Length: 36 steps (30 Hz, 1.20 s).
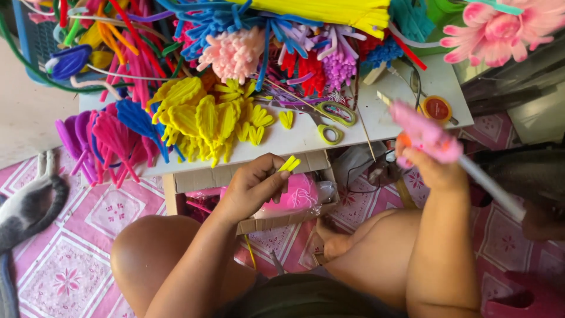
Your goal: The person sits on the floor and uses a hot glue gun to shape yellow pipe cleaners into small heart-shaped pieces. They repeatedly apply glue, fold the pipe cleaner, and place the finished pieces on the table.
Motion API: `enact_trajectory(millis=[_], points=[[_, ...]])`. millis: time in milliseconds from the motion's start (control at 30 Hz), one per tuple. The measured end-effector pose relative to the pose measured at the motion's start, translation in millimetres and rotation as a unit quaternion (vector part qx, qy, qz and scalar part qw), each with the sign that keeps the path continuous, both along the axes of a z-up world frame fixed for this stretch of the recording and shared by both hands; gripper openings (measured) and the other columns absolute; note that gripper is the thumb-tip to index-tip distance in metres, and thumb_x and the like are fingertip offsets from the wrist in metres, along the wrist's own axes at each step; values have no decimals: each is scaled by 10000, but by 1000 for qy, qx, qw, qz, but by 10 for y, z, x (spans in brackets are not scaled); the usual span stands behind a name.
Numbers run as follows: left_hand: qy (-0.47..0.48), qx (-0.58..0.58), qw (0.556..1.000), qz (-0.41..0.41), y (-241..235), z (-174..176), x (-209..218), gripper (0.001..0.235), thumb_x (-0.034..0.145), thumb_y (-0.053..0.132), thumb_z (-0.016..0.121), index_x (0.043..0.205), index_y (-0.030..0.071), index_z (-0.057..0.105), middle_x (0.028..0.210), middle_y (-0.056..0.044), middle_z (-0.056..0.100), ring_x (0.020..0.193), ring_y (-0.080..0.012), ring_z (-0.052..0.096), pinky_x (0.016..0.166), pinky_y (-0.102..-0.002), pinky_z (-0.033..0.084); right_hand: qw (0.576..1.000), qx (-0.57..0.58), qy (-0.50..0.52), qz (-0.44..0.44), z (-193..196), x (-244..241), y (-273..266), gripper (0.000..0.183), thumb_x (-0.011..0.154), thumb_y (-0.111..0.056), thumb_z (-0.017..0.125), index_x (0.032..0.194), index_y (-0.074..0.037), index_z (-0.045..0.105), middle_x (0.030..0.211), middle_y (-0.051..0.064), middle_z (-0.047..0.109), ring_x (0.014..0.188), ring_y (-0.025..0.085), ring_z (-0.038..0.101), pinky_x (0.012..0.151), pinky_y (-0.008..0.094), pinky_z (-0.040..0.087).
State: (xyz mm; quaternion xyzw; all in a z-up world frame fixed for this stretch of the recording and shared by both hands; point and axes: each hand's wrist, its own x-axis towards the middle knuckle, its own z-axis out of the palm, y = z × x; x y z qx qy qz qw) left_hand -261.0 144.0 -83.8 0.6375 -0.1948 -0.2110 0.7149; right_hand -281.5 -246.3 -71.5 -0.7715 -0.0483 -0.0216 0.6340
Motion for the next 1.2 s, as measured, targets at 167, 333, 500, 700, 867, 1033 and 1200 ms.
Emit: enact_trajectory(millis=[167, 333, 500, 700, 867, 1033, 1200], points=[[3, -91, 996, 13, -52, -222, 25, 183, 1033, 145, 560, 950, 18, 663, 686, -105, 689, 522, -144, 651, 479, -245, 510, 982, 83, -131, 105, -92, 13, 710, 449, 817, 41, 730, 1252, 79, 622, 921, 217, 701, 692, 217, 702, 519, 316, 614], [2, -169, 985, -28, -74, -174, 16, 176, 1050, 110, 534, 940, 14, 633, 672, -81, 648, 511, -134, 635, 468, -238, 507, 966, 178, -111, 150, -112, -56, 1072, 593, 861, -256, 803, 1354, -6, 587, 1227, 211, 716, 1036, 285, 736, 898, 448, 628], [24, -209, 976, -55, -36, -142, 4, 182, 1056, 116, 517, 951, 5, 616, 671, -65, 620, 512, -121, 629, 475, -236, 509, 961, 168, -152, 160, -323, 14, 964, 558, 852, -388, 790, 1186, 36, 644, 943, 204, 724, 797, 244, 713, 725, 370, 624], [29, -240, 967, -80, -36, -139, 10, 176, 1066, 103, 502, 1007, -21, 613, 671, -72, 603, 506, -127, 622, 480, -239, 501, 960, 119, -186, 171, -181, 77, 1021, 537, 811, -424, 756, 918, 89, 643, 686, 199, 654, 601, 267, 610, 571, 352, 528], [33, -249, 964, -91, -49, -131, 11, 178, 1065, 100, 503, 1007, -28, 612, 668, -74, 600, 500, -126, 621, 476, -239, 500, 961, 87, -196, 176, -24, 59, 1083, 535, 859, -478, 728, 869, 50, 643, 665, 148, 645, 592, 215, 595, 575, 304, 510], [37, -239, 966, -97, -50, -111, -11, 181, 1060, 93, 505, 987, -34, 611, 650, -71, 593, 487, -127, 610, 468, -237, 486, 960, 75, -209, 170, 28, 45, 1097, 520, 872, -472, 714, 840, 43, 648, 655, 143, 647, 578, 218, 589, 568, 307, 495], [33, -236, 965, -107, -69, -106, -3, 177, 1060, 93, 506, 988, -32, 608, 647, -70, 593, 486, -124, 608, 462, -236, 484, 960, 77, -215, 165, 40, 32, 1057, 470, 922, -466, 699, 926, 2, 660, 717, 105, 658, 625, 175, 588, 617, 280, 489]])
